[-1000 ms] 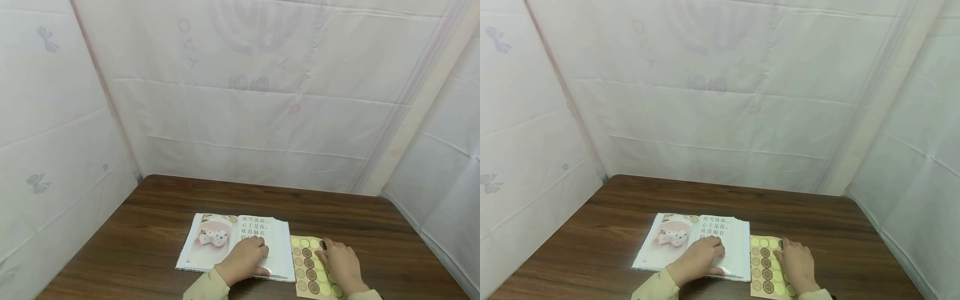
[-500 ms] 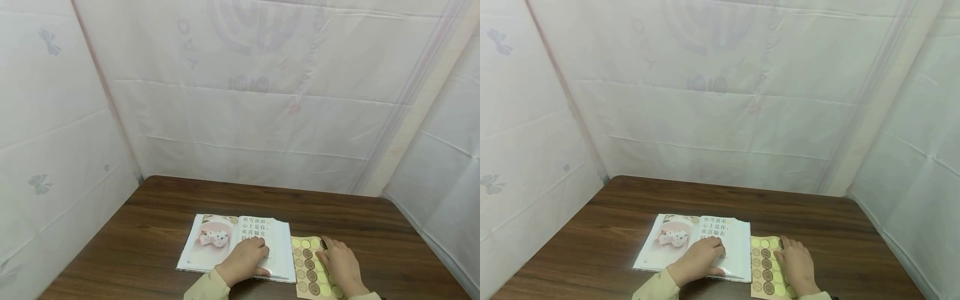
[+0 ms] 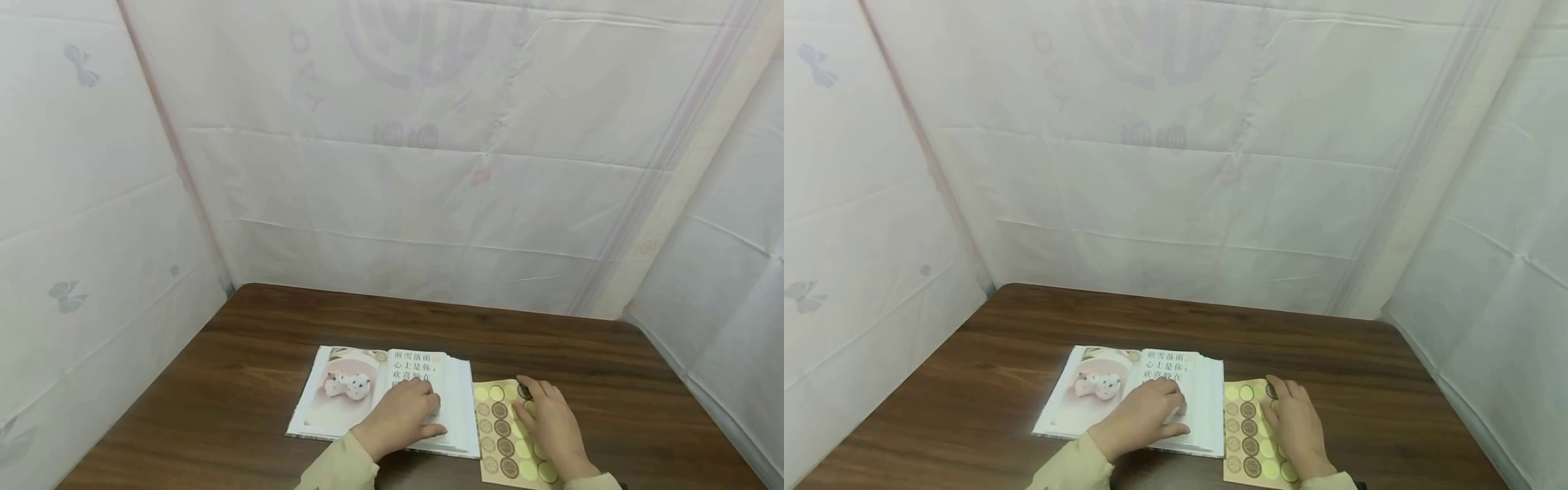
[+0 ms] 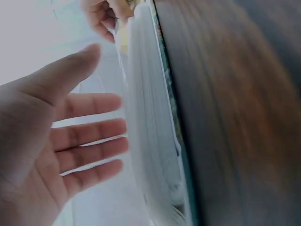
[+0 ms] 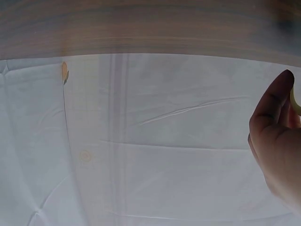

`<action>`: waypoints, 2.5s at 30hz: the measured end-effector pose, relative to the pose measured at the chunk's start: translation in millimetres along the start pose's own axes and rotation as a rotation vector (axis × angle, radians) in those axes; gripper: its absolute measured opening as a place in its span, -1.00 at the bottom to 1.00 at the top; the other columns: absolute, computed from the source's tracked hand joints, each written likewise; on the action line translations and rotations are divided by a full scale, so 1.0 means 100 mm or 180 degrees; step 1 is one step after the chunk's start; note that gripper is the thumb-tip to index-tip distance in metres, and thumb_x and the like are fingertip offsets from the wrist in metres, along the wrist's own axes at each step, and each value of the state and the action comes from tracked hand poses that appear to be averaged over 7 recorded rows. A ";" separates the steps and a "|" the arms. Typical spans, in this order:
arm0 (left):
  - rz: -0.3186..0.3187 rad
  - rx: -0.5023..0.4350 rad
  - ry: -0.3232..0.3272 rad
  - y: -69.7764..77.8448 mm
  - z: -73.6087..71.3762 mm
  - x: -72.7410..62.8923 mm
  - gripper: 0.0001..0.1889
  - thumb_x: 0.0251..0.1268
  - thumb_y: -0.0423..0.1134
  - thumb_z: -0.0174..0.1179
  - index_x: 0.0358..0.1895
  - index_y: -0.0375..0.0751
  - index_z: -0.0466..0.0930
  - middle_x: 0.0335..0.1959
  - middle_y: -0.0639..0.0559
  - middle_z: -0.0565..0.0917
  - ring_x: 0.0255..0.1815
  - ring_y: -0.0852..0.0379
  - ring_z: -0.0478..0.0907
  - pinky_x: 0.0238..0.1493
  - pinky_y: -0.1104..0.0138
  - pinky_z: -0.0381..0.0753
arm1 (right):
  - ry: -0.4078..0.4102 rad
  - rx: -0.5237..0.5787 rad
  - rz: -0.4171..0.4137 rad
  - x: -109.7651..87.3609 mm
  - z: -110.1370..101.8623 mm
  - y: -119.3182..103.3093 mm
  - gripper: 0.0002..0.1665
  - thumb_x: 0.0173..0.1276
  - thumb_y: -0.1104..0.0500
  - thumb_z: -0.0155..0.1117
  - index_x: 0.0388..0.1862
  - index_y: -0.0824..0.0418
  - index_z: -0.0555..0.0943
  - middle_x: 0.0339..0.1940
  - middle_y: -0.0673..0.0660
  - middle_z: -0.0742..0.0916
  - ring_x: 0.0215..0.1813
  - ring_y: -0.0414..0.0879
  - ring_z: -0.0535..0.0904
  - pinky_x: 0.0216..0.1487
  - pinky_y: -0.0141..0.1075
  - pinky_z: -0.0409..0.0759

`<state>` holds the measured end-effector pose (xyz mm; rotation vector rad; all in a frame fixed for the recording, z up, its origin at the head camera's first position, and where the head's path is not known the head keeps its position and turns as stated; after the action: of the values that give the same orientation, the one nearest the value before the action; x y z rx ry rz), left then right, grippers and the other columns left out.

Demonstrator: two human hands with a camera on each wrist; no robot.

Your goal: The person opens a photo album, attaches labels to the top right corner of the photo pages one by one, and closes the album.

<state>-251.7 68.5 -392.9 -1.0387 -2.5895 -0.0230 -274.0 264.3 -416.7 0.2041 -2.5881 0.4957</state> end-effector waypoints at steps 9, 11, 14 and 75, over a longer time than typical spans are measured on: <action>-0.0067 0.0060 0.0517 0.26 -0.08 0.41 -0.84 0.15 0.01 0.31 -0.27 0.09 0.67 -0.34 0.26 0.62 -0.29 0.35 0.53 -0.23 0.54 0.51 | 0.0028 0.0118 0.0035 0.00 -0.04 -0.01 -0.45 0.16 0.16 0.41 0.13 0.29 0.54 -0.05 0.28 0.68 0.03 0.22 0.58 -0.01 0.12 0.59; -0.0131 -0.0032 0.0586 0.28 -0.07 0.51 -0.85 0.17 -0.01 0.31 -0.26 0.08 0.67 -0.34 0.26 0.64 -0.28 0.35 0.55 -0.22 0.55 0.53 | 0.0076 0.0141 0.0017 0.00 -0.04 -0.01 -0.46 0.16 0.16 0.42 0.12 0.29 0.55 -0.06 0.27 0.68 0.02 0.20 0.58 -0.02 0.10 0.59; -0.0227 -0.0164 0.0601 0.31 -0.03 0.63 -0.85 0.19 -0.03 0.30 -0.23 0.07 0.66 -0.31 0.25 0.65 -0.25 0.35 0.56 -0.20 0.57 0.54 | 0.0181 0.0145 -0.0040 0.00 -0.05 -0.03 -0.46 0.14 0.17 0.43 0.11 0.29 0.55 -0.07 0.26 0.69 0.00 0.18 0.60 -0.04 0.08 0.61; 0.0014 0.0178 0.0726 0.54 0.15 0.97 -0.85 0.19 -0.04 0.30 -0.16 0.24 0.69 -0.30 0.34 0.67 -0.26 0.36 0.48 -0.18 0.56 0.38 | 0.0833 0.0201 -0.0462 -0.04 -0.26 -0.15 -0.81 0.06 0.30 0.46 -0.34 0.15 0.63 -0.33 0.01 0.69 -0.22 -0.09 0.59 -0.27 -0.16 0.64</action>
<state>-285.1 174.8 -381.6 -0.9620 -2.3691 -0.0636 -256.1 260.7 -393.1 0.3236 -2.2863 0.5148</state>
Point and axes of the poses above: each hand's wrist, its own x-axis towards the middle knuckle, its own z-axis out of the palm, y = z × x, the point moved 10 cm from there along x, towards the middle knuckle
